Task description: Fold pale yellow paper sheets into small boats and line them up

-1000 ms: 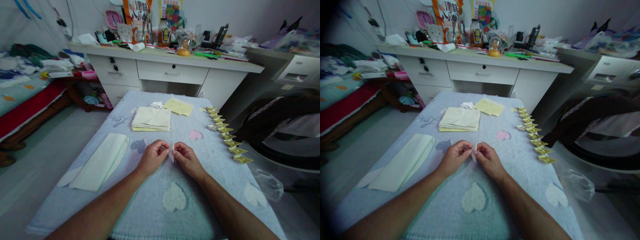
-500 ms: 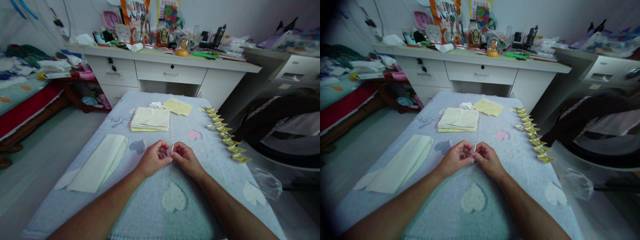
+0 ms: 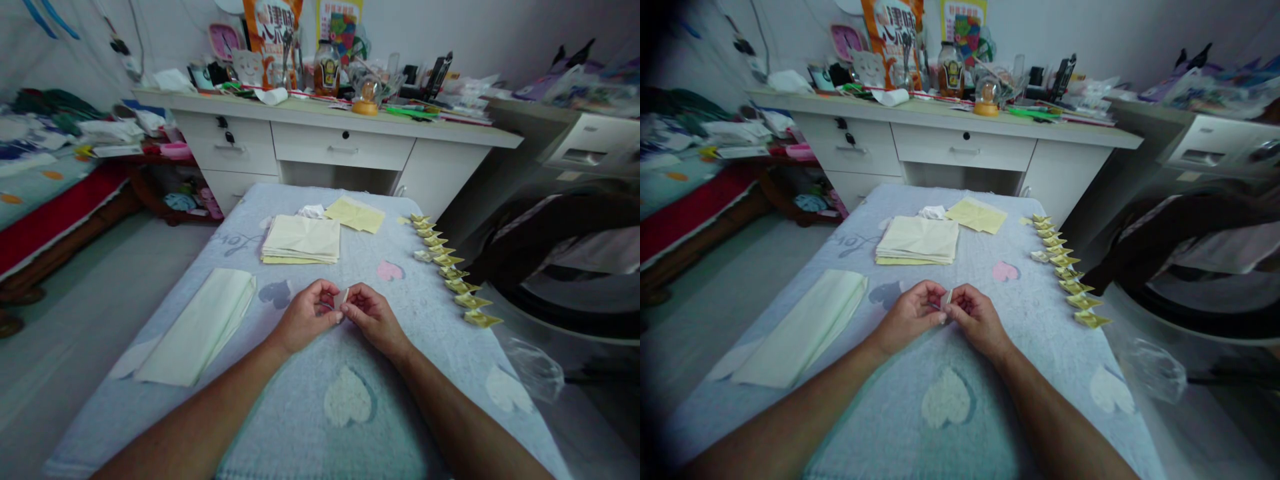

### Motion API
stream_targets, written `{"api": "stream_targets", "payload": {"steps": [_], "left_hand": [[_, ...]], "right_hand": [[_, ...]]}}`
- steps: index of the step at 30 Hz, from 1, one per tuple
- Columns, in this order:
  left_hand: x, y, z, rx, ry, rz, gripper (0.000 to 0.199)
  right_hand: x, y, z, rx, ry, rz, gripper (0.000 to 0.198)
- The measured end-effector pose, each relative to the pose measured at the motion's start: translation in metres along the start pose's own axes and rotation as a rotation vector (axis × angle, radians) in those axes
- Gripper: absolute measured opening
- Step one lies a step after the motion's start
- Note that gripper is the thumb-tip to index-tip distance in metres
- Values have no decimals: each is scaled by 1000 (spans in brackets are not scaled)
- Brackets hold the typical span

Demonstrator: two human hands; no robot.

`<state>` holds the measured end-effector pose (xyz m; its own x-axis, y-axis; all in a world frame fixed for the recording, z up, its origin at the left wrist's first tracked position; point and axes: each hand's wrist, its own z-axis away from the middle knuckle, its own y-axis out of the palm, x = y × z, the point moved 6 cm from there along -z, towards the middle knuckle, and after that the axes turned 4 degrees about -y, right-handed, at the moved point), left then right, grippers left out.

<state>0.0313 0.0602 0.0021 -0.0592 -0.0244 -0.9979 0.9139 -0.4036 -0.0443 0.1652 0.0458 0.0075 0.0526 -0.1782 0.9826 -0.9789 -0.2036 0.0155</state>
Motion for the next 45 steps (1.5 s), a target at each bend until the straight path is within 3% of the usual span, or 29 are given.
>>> {"api": "stream_targets", "payload": {"steps": [11,17,21,26,33,39,43,45], "left_hand": [[-3,-2,0,-30,44,55,29],[5,-1,1,-28,-68,40,32],[5,1,-1,-36,-84,132,32],[4,-4,-3,-139,-124,287,33],[3,-1,-2,-57,-182,550,34],[7,-5,-3,-105,-130,385,38],[9,-5,-5,-92,-94,325,42],[9,-5,-5,-93,-90,300,47]], "right_hand": [[3,-1,0,-38,-59,40,19],[11,-4,2,-35,-151,202,21],[18,-3,1,-26,-205,271,19],[23,-2,1,-1,-304,360,27],[22,0,5,67,-357,503,39],[22,2,6,97,-343,497,35],[14,-4,4,22,-178,355,41],[11,-7,3,-17,-96,307,31]]}}
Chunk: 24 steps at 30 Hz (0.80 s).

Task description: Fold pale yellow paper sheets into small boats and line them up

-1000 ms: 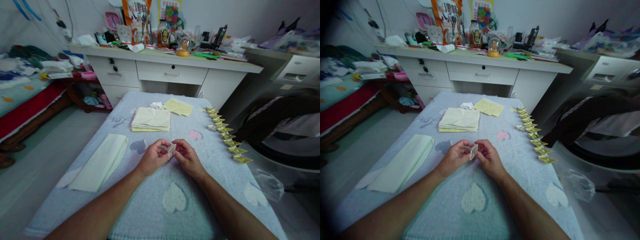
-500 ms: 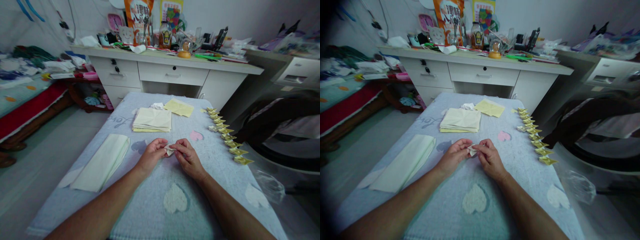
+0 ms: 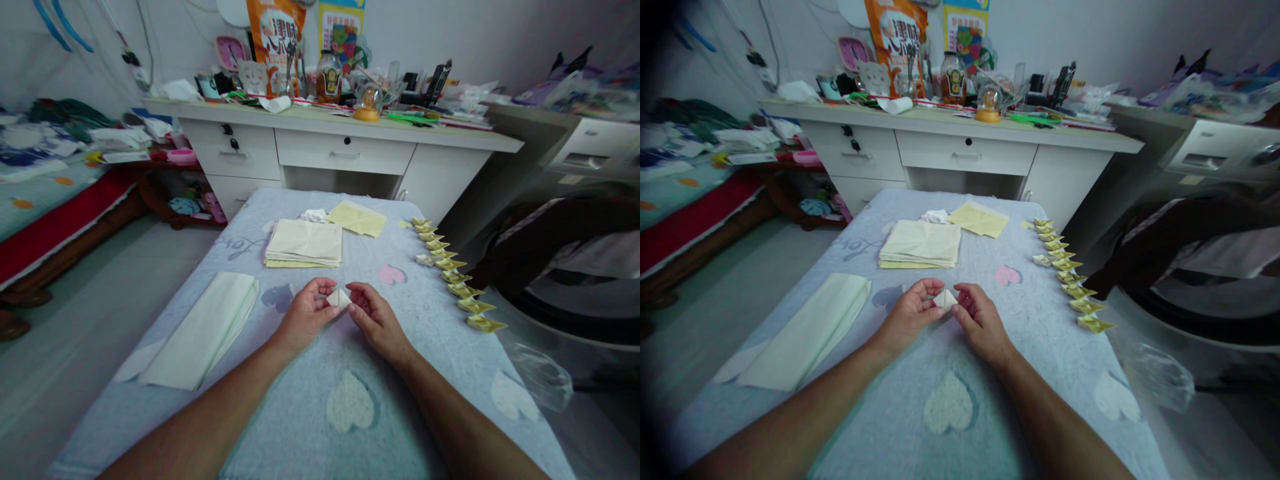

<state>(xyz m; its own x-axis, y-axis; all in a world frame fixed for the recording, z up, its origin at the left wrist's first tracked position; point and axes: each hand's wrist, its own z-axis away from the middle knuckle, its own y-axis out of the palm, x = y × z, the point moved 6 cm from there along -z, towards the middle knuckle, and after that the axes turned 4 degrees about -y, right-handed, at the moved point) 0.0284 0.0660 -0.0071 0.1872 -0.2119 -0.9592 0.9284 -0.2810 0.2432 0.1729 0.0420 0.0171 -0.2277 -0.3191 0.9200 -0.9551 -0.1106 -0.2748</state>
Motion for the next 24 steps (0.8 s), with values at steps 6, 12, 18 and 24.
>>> {"api": "stream_targets", "payload": {"steps": [6,12,18,24], "left_hand": [[-2,5,2,57,0,-84,43],[-4,6,4,55,29,-208,34],[0,7,4,81,-15,-257,22],[2,7,3,81,-18,-290,24]], "right_hand": [[-5,4,-3,24,109,-86,21],[-2,7,-3,42,69,-51,20],[-4,5,-1,37,67,-78,22],[-2,7,0,43,94,-105,24]]}}
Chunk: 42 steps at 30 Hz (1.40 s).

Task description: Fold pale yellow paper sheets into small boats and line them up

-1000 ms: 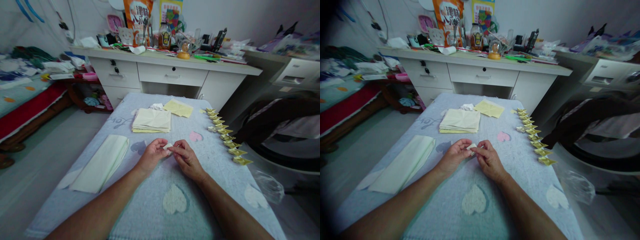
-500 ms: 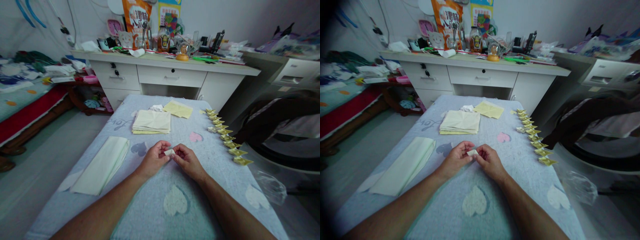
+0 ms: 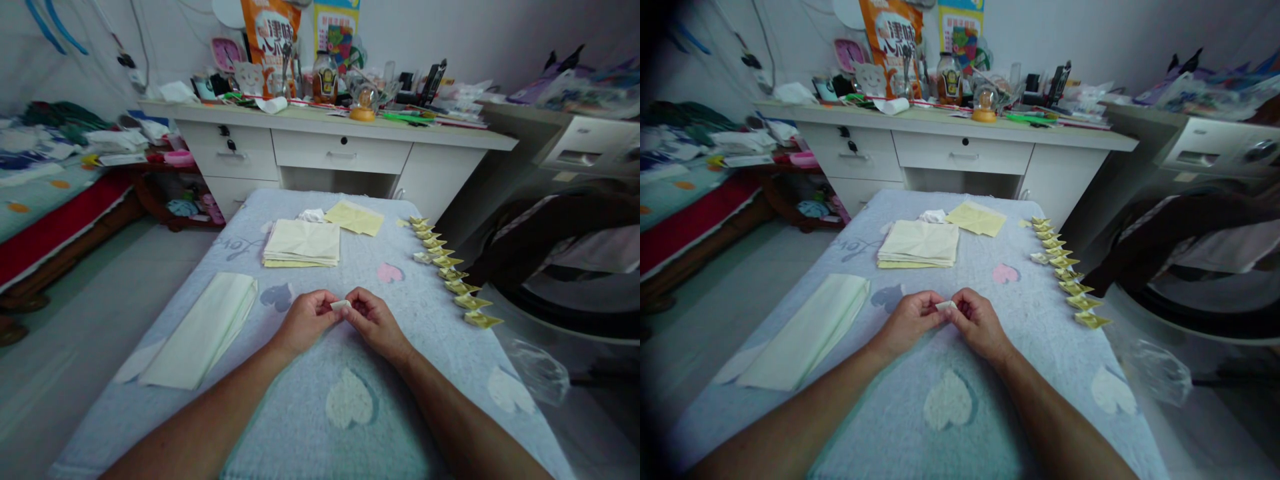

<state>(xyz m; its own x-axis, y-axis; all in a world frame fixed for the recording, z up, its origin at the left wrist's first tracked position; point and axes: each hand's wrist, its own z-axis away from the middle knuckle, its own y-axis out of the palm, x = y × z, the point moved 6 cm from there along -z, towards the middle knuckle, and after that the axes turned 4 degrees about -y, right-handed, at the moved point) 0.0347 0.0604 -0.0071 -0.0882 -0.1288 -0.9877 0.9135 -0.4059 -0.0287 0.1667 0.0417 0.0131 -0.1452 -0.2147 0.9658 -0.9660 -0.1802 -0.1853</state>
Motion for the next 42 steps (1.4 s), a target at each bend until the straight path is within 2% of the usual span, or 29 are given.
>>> {"api": "stream_targets", "payload": {"steps": [7,13,18,24,29,32,34,38,42], "left_hand": [[-4,2,3,38,-52,25,20],[-5,3,2,42,-34,78,20],[-2,5,2,57,-30,59,24],[-9,1,3,51,92,-30,18],[-5,-4,0,23,73,-26,13],[-6,-5,1,-23,77,-144,9],[-7,-7,1,-76,70,-215,10],[-3,-12,0,-133,26,-119,14],[-3,-13,0,-109,-7,-72,18]], "right_hand": [[9,1,1,37,-51,78,23],[4,4,0,32,11,-48,23],[0,4,-1,40,39,-27,26],[-7,0,-4,37,55,22,26],[-12,3,-6,30,64,50,22],[-8,0,-4,6,38,120,24],[-2,-1,-3,51,-9,177,20],[9,-3,0,146,-128,284,22],[11,-4,0,158,-150,408,22]]}}
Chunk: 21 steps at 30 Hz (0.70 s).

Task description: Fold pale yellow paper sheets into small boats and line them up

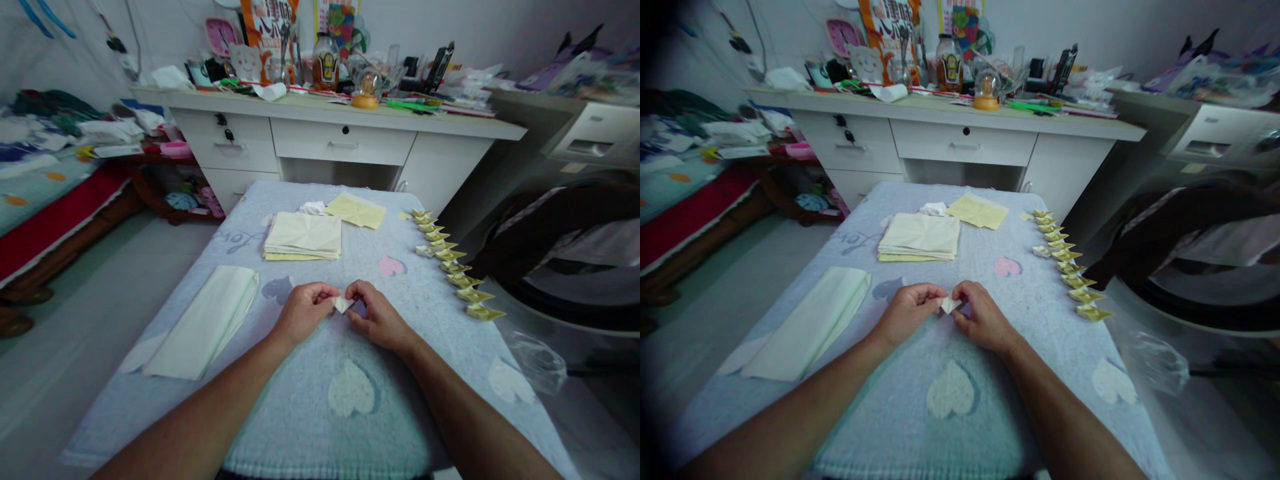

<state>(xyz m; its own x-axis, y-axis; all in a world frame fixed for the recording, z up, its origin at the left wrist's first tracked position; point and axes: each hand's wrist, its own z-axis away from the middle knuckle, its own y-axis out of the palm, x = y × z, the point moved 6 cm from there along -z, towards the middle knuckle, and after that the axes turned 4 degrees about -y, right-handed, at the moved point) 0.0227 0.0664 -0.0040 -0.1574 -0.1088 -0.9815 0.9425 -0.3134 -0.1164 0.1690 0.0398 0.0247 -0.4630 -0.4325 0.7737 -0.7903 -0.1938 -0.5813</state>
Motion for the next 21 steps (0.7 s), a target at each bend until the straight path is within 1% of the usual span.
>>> {"api": "stream_targets", "payload": {"steps": [3,5,11,17,21], "left_hand": [[-4,-1,1,18,32,-113,24],[-7,-2,3,14,71,-210,25],[-15,1,5,-2,225,-472,18],[-14,2,6,24,307,-646,17],[-11,1,7,-18,370,-700,17]], "right_hand": [[0,-1,-1,-8,0,38,15],[-2,-3,-2,-14,12,66,15],[-8,-3,-2,-3,46,160,18],[-11,2,-1,-3,5,246,15],[-12,7,-2,29,-21,294,17]]}}
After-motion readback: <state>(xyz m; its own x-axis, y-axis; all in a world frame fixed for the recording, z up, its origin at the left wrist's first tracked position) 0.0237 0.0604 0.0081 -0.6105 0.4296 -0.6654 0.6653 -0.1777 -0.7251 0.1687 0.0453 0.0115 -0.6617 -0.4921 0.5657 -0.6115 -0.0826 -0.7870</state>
